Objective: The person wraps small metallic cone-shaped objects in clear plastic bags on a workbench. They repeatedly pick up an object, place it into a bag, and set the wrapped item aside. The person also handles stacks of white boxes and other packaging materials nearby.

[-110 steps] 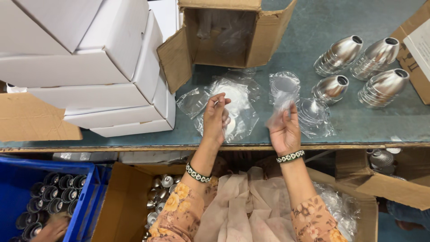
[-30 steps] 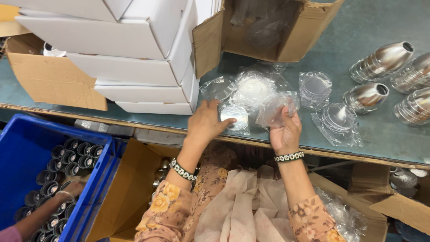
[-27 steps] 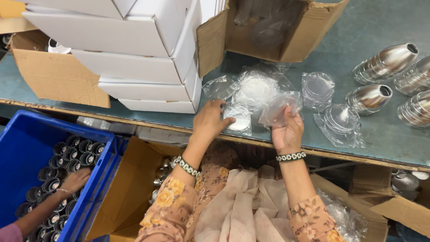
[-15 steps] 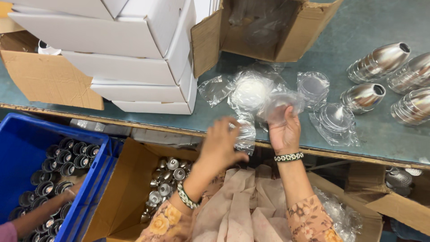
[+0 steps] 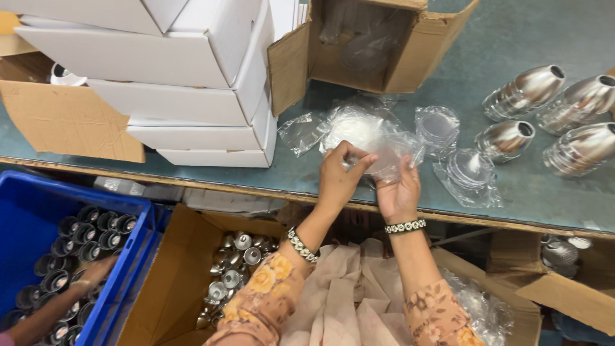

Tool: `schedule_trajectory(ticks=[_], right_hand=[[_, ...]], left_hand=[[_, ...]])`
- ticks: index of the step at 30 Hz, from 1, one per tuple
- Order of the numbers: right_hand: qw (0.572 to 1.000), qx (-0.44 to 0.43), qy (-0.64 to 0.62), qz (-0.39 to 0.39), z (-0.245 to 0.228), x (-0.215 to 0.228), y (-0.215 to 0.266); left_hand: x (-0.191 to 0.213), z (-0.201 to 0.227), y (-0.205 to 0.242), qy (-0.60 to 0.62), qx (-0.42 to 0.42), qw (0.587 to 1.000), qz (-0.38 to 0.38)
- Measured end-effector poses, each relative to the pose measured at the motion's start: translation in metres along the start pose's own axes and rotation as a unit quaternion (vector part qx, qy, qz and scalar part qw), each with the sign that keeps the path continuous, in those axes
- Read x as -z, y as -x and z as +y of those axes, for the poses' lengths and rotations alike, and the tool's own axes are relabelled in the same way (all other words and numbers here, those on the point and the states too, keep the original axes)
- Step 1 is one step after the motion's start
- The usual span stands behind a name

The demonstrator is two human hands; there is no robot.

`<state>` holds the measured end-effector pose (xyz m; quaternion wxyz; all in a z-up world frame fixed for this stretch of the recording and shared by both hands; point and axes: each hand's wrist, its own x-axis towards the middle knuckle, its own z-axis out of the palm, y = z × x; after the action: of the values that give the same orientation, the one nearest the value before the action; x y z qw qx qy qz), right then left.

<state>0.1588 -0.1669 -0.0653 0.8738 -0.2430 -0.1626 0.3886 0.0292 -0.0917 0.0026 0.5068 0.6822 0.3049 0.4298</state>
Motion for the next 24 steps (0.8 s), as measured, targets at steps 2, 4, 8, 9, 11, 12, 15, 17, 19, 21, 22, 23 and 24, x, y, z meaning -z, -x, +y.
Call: schedule_trajectory(ticks=[2, 4, 8, 9, 11, 12, 15, 17, 19, 21, 22, 23, 24], right_hand=[[1.0, 0.002, -0.002, -0.003, -0.001, 0.001, 0.001], [0.997, -0.01, -0.074, -0.002, -0.004, 0.002, 0.004], [0.996, -0.016, -0.082, -0.023, -0.007, -0.009, 0.009], [0.998, -0.012, -0.052, -0.025, -0.005, -0.014, 0.01], [0.999, 0.0, 0.009, -0.031, -0.007, -0.021, 0.013], [0.999, -0.001, 0.018, -0.036, -0.007, -0.023, 0.015], [0.998, 0.001, 0.022, -0.06, -0.01, -0.024, 0.017], [0.996, 0.001, -0.01, -0.093, -0.009, -0.022, 0.017], [0.997, 0.002, 0.066, -0.047, -0.005, -0.021, 0.012], [0.996, 0.004, 0.085, -0.005, -0.005, -0.017, 0.006], [0.998, 0.003, 0.067, 0.011, -0.003, -0.016, 0.003], [0.998, 0.006, 0.047, 0.028, -0.002, -0.015, 0.001], [0.999, 0.002, 0.036, 0.04, -0.002, -0.013, 0.0]], left_hand=[[-0.011, 0.001, -0.004, -0.098, -0.025, 0.995, 0.026], [-0.019, 0.002, -0.006, -0.147, -0.084, 0.984, 0.055], [-0.019, -0.002, -0.009, -0.187, -0.104, 0.974, 0.076], [-0.018, -0.003, -0.01, -0.196, -0.112, 0.971, 0.079], [-0.015, -0.008, -0.011, -0.213, -0.129, 0.965, 0.082], [-0.012, -0.011, -0.012, -0.215, -0.121, 0.966, 0.076], [-0.01, -0.023, -0.017, -0.215, -0.108, 0.969, 0.059], [-0.01, -0.033, -0.021, -0.218, -0.108, 0.968, 0.057], [-0.012, -0.041, -0.026, -0.227, -0.089, 0.969, 0.035], [-0.012, -0.045, -0.035, -0.186, -0.073, 0.98, -0.017], [-0.007, -0.046, -0.042, -0.141, -0.064, 0.986, -0.057], [0.002, -0.045, -0.05, -0.125, -0.1, 0.986, -0.033], [0.013, -0.043, -0.058, -0.109, -0.135, 0.985, -0.01]])
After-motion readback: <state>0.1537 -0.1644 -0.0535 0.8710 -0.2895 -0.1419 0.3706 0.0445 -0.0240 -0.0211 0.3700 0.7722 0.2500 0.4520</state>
